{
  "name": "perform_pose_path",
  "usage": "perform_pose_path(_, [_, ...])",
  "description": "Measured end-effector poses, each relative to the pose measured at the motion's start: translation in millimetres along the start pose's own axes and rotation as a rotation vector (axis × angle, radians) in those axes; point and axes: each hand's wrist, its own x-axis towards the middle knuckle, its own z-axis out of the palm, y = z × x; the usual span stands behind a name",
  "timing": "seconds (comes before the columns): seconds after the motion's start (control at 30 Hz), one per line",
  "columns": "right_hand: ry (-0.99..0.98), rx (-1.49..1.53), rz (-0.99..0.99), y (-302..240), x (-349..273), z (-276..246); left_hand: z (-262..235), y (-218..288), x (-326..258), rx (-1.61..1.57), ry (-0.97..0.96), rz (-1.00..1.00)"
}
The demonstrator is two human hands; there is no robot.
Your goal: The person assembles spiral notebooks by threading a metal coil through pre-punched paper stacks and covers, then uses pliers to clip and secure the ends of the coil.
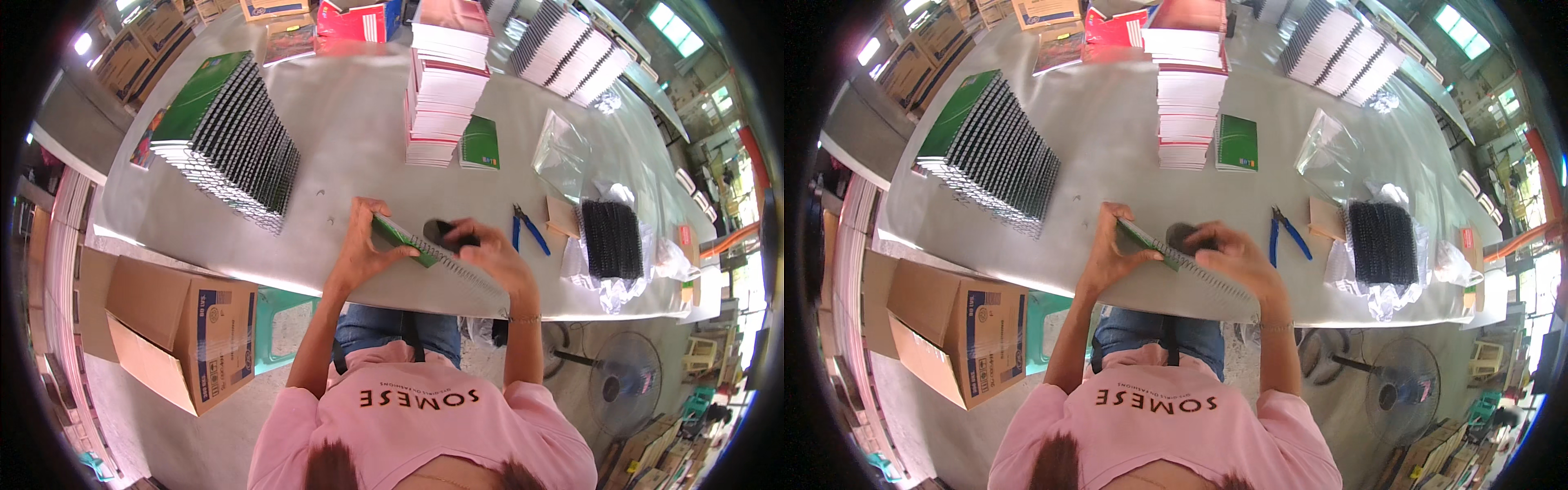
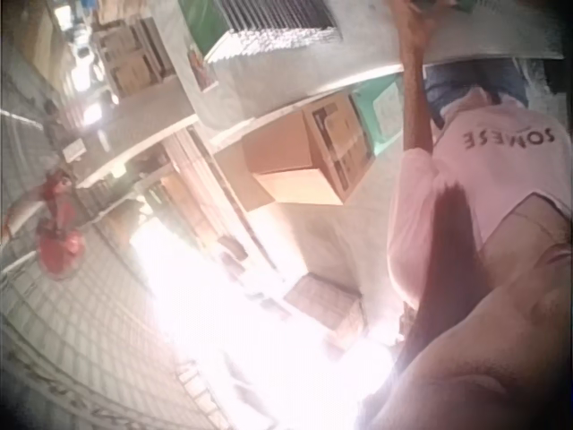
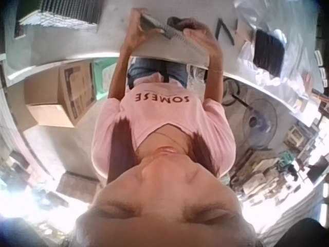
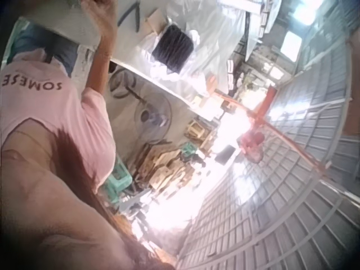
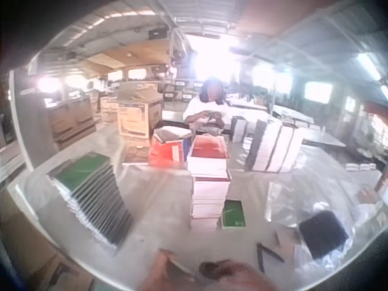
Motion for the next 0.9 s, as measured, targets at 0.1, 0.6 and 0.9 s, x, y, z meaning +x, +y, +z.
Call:
perform_pose_path(0.1, [-0.058,0.006,-0.067,-1,-8,4,-1,1,0,0.007,-0.018,-0.013])
perform_pose_path(0.6, [-0.090,0.116,0.040,-8,-4,4,1,-6,-5,-0.207,-0.069,-0.137])
perform_pose_path(0.9, [-0.203,-0.043,-0.149,-21,-13,12,2,-14,-8,-0.251,-0.113,-0.194])
